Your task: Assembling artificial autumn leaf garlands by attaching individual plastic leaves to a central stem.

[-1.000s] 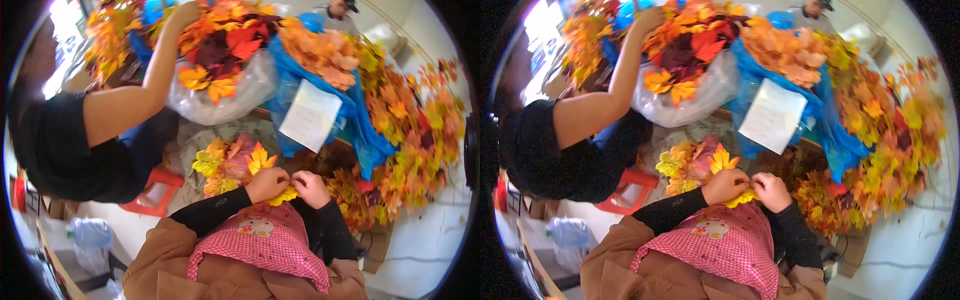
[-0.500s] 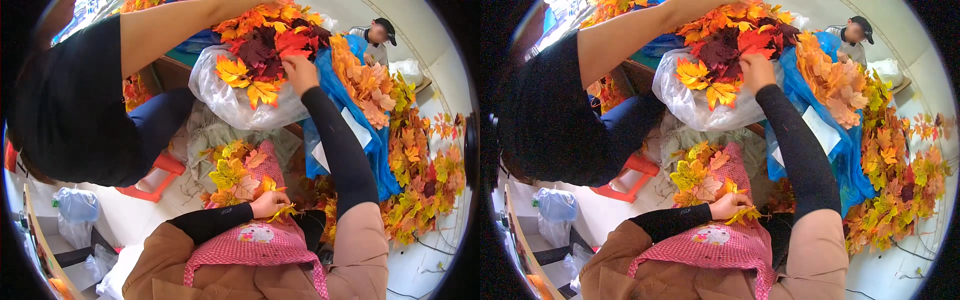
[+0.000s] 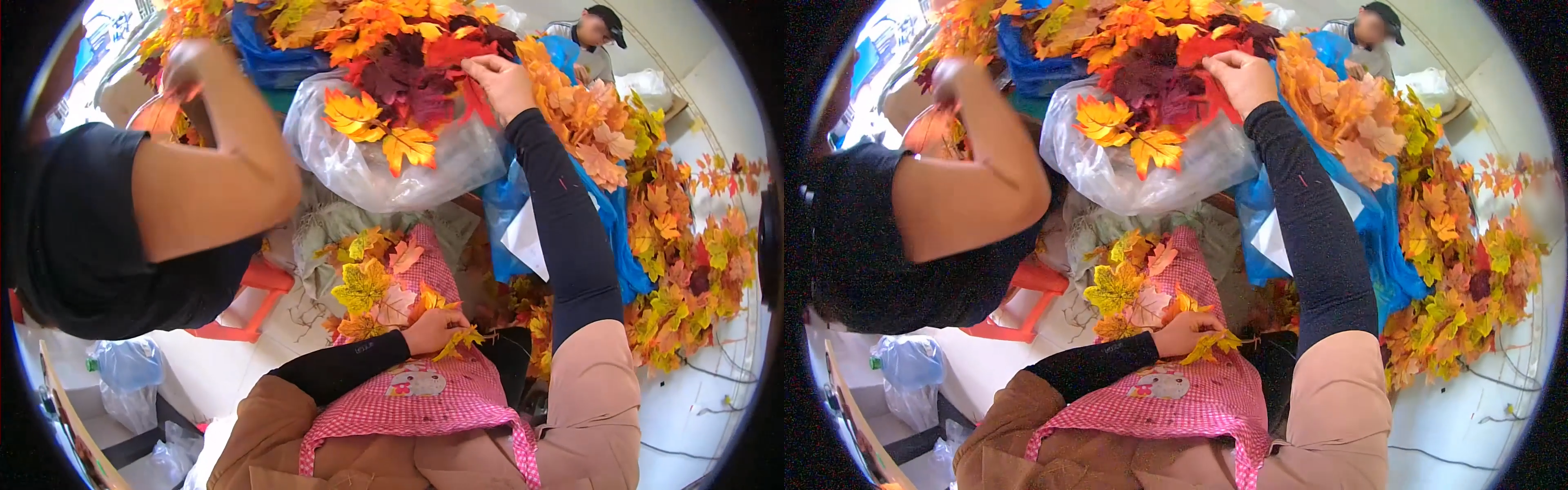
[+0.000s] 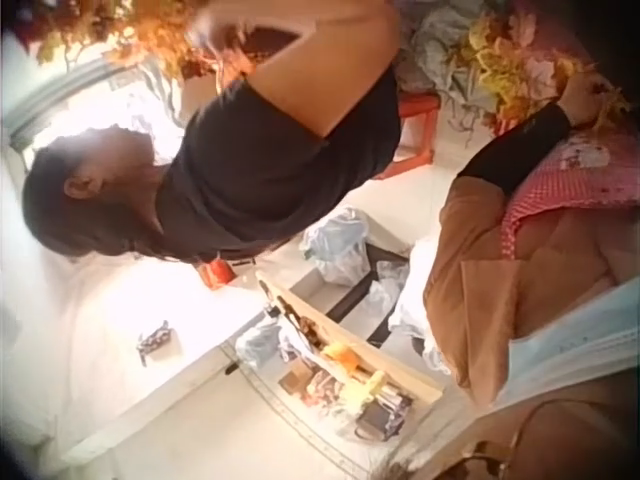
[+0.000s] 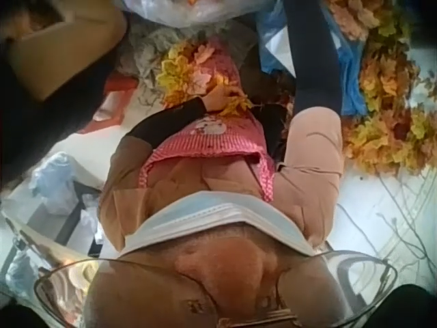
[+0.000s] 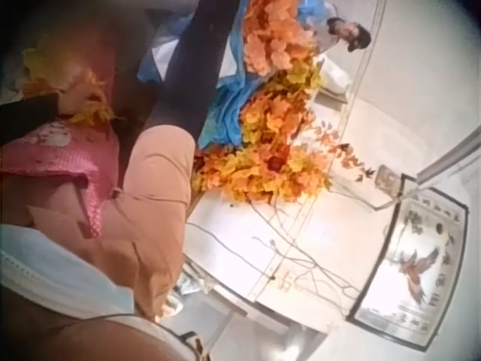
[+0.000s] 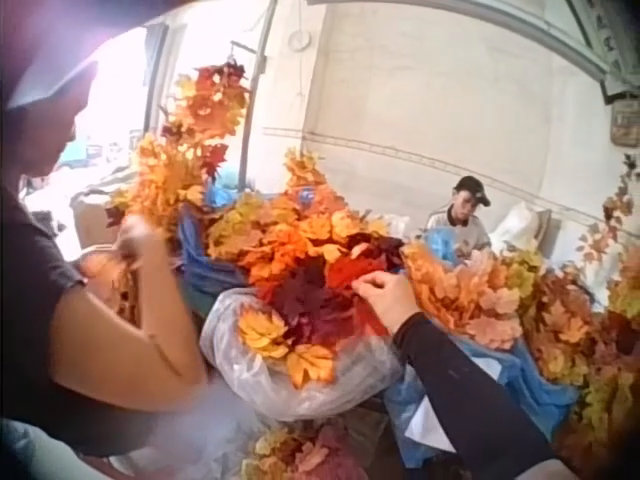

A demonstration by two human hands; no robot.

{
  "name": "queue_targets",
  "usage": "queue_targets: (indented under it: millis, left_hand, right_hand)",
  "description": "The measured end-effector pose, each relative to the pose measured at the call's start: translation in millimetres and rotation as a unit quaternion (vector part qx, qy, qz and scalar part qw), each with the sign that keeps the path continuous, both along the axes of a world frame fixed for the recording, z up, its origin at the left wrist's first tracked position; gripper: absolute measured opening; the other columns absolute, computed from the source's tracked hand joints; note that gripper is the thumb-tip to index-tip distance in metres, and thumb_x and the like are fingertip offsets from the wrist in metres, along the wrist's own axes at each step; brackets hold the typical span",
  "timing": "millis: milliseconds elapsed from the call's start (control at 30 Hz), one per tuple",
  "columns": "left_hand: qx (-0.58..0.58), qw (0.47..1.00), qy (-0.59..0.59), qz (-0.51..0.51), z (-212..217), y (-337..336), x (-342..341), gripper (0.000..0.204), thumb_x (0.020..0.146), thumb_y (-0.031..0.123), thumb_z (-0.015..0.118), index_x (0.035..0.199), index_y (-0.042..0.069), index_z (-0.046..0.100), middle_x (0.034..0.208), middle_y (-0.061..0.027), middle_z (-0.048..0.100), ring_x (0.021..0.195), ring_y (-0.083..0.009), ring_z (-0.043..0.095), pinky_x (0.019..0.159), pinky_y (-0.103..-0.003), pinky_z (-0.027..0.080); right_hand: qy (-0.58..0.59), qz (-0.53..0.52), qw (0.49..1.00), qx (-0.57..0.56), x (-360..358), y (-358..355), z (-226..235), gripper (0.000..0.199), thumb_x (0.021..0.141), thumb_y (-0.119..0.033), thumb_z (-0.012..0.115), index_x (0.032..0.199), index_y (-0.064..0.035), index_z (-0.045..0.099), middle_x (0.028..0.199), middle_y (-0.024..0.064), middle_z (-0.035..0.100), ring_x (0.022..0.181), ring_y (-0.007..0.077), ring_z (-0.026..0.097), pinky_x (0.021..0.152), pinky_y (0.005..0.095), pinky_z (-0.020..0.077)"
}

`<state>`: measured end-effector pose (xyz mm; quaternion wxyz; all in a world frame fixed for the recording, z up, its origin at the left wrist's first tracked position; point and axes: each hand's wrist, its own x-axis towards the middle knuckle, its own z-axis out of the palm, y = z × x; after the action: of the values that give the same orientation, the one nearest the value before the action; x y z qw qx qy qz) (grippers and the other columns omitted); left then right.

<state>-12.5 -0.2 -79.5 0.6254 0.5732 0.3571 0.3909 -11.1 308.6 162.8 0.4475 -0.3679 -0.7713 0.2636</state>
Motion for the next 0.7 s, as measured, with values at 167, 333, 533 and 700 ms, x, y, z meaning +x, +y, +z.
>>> queue_targets:
  millis: [167,333,533,700]
  left_hand:
    - [-0.001,0.998,-0.067,-0.018,-12.6,0.5,14.9,0.013,0.092,0.008,0.058,0.099,-0.002,0.065,0.089,-0.0024,0.067,0.082,-0.0076,0.060,0.073,-0.023,0.049]
    - [-0.043,0.998,-0.031,0.027,5.7,-6.7,12.7,0.011,0.088,0.007,0.061,0.095,-0.002,0.065,0.085,-0.0045,0.068,0.077,-0.0107,0.062,0.070,-0.026,0.050]
    - [0.115,0.985,0.130,0.016,22.7,-5.4,23.5,0.015,0.076,0.013,0.068,0.088,0.004,0.069,0.079,-0.0155,0.067,0.072,-0.0288,0.066,0.066,-0.035,0.052]
    - [0.119,0.976,0.180,-0.016,7.2,-15.6,43.1,0.017,0.076,0.016,0.066,0.087,0.003,0.068,0.080,-0.0153,0.067,0.073,-0.0302,0.066,0.067,-0.038,0.052]
  right_hand:
    - [0.056,-0.021,0.993,0.098,55.8,-45.5,19.1,0.013,0.085,-0.016,0.067,0.083,-0.0026,0.067,0.087,-0.0003,0.066,0.077,0.0045,0.055,0.069,0.0214,0.0436]
    - [-0.019,0.182,0.983,-0.033,110.9,-179.5,-29.9,0.007,0.089,-0.009,0.059,0.087,-0.0021,0.058,0.086,0.0020,0.062,0.079,0.0082,0.056,0.072,0.0233,0.0459]
    - [-0.077,0.037,0.937,-0.340,196.0,-292.8,-129.3,0.012,0.088,-0.006,0.062,0.093,-0.0027,0.052,0.068,0.0050,0.061,0.066,0.0059,0.055,0.062,0.0267,0.0457]
    - [-0.059,-0.052,0.954,-0.290,217.8,-341.9,-167.0,0.011,0.089,-0.009,0.061,0.095,-0.0008,0.058,0.074,0.0095,0.064,0.065,0.0102,0.058,0.061,0.0291,0.0461]
